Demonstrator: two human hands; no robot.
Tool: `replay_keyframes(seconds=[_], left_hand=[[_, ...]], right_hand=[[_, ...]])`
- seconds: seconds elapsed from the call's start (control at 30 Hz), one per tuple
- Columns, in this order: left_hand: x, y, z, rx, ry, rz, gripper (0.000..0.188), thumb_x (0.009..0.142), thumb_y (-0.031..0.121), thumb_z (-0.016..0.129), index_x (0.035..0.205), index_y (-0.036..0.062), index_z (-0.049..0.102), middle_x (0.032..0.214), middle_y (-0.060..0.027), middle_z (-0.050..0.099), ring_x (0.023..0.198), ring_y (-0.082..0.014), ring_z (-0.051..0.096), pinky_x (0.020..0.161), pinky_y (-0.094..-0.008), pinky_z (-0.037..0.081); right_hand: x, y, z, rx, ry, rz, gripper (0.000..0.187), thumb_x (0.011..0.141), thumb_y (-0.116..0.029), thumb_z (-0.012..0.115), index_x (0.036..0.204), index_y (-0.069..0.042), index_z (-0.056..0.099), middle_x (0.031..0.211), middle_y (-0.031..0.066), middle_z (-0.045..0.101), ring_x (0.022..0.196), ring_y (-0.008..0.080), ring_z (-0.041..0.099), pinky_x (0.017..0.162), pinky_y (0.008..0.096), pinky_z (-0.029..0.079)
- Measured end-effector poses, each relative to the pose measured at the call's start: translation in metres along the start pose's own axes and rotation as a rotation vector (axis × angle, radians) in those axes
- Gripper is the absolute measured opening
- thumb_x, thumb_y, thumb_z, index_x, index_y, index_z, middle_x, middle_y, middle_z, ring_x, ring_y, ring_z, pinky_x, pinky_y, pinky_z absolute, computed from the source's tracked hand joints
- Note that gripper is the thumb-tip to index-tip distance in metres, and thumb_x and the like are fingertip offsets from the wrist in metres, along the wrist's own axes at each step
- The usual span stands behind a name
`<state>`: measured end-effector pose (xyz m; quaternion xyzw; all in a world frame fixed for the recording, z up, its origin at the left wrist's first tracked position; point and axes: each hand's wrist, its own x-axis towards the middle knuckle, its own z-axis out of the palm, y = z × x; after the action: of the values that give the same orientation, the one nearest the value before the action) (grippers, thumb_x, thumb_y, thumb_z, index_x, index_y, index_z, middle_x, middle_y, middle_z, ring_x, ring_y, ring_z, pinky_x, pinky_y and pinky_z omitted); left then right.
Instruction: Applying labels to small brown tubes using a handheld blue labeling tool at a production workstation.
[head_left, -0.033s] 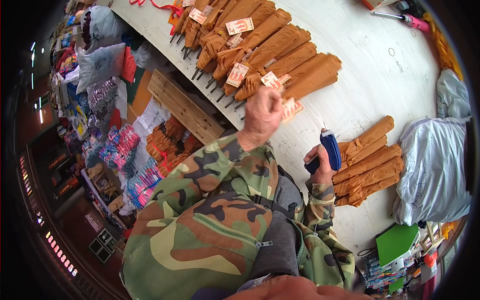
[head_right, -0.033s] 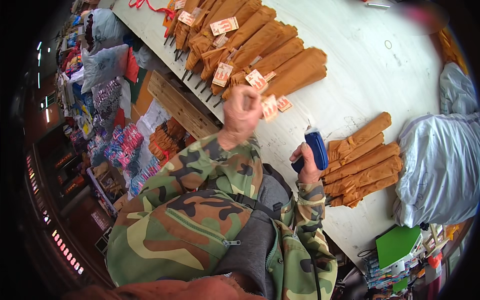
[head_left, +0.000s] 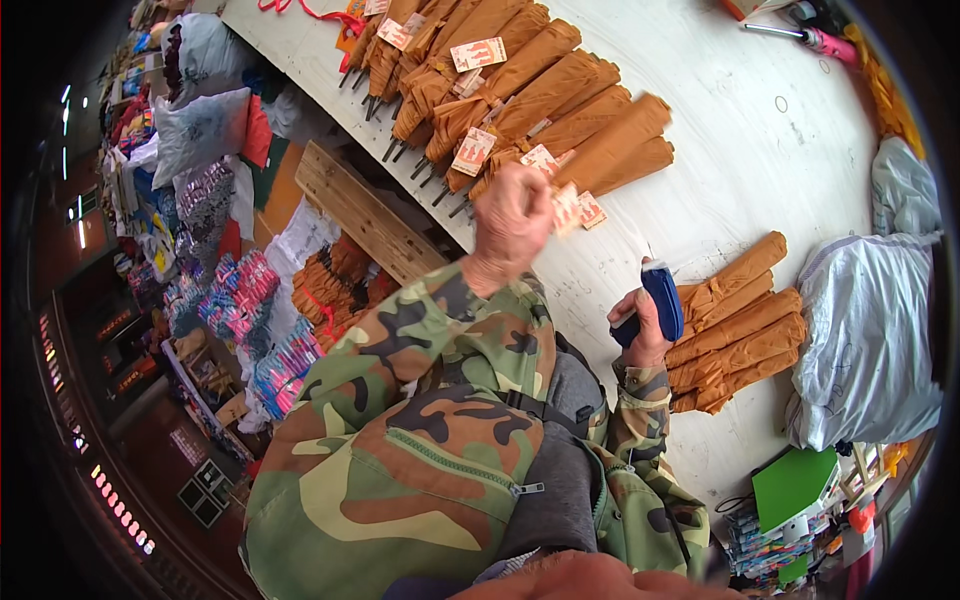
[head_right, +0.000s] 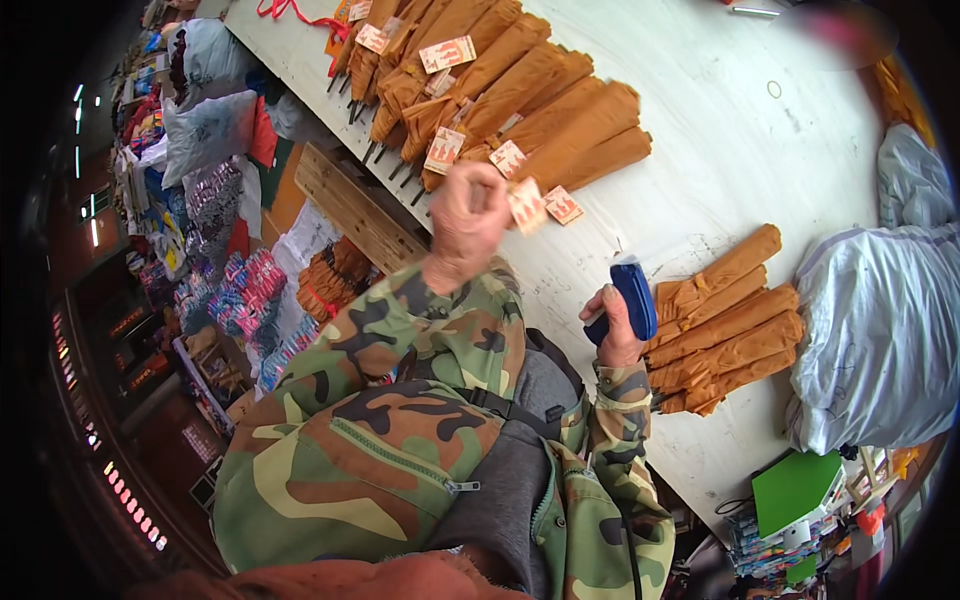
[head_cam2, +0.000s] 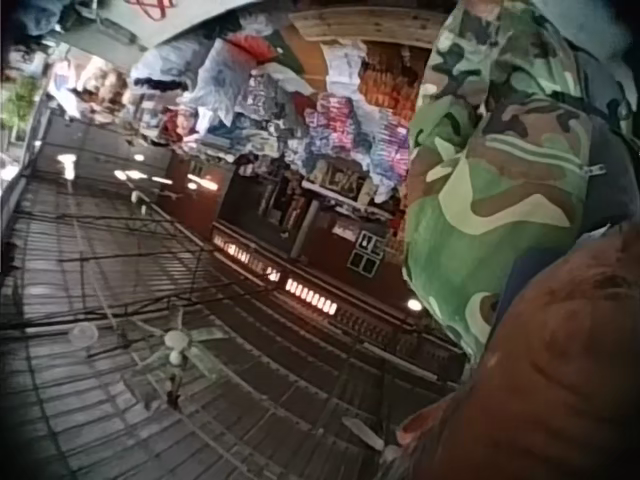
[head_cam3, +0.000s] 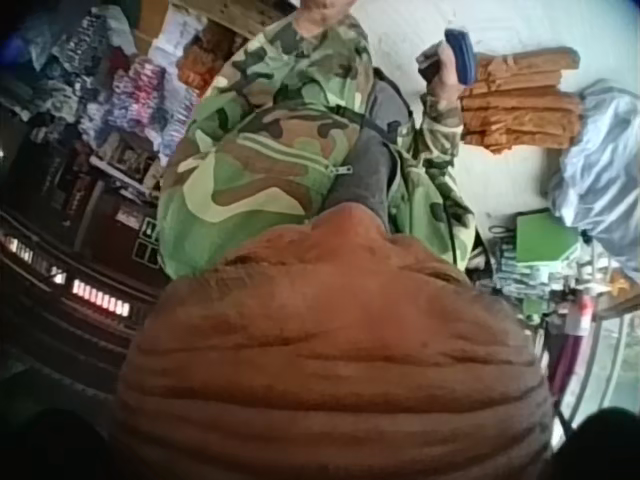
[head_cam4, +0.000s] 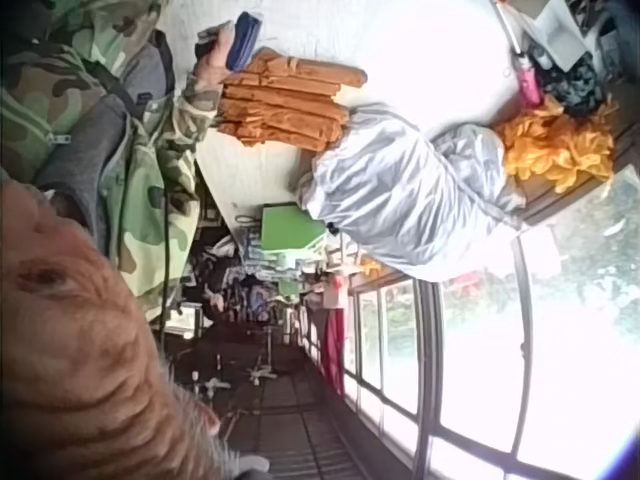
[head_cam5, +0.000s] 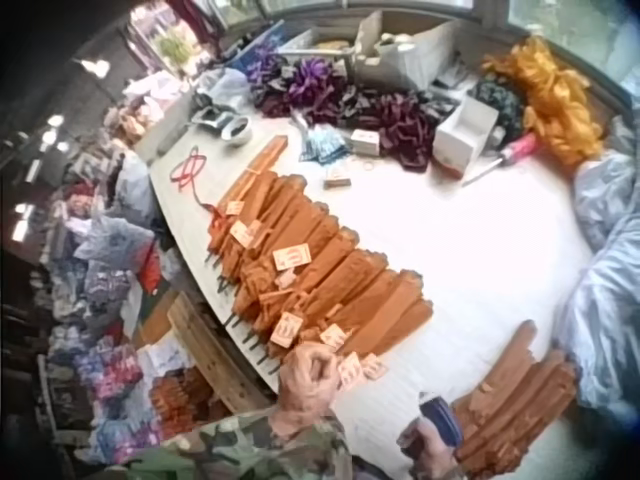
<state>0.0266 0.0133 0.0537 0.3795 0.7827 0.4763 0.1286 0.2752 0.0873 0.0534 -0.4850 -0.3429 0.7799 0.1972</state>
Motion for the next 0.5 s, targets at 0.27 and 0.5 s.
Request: replay_keyframes(seconds=[0.27, 0.5], left_hand=[[0.111, -0.048, -0.096, 0.431, 0.116, 0.025, 0.014, 0.096, 0.008, 0.071, 0.107, 0.0029, 0.064, 0.094, -0.0077, 0.07, 0.076, -0.0169, 0.063, 0.073, -0.033, 0.054], [0.086, -0.026, -0.085, 0.084, 0.061, -0.252, 0.018, 0.096, 0.012, 0.066, 0.108, -0.0009, 0.063, 0.098, -0.0115, 0.067, 0.086, -0.0221, 0.067, 0.078, -0.037, 0.055]], right_hand=[[0.004, -0.005, -0.033, -0.531, 0.4, -0.338, 0.043, 0.097, -0.029, 0.077, 0.124, 0.003, 0.067, 0.104, 0.0117, 0.077, 0.083, 0.0184, 0.073, 0.08, 0.0304, 0.056], [0.015, 0.0, -0.054, -1.005, 0.605, -0.492, 0.046, 0.095, -0.034, 0.079, 0.128, -0.003, 0.068, 0.102, 0.0158, 0.076, 0.09, 0.0319, 0.075, 0.081, 0.0382, 0.058]])
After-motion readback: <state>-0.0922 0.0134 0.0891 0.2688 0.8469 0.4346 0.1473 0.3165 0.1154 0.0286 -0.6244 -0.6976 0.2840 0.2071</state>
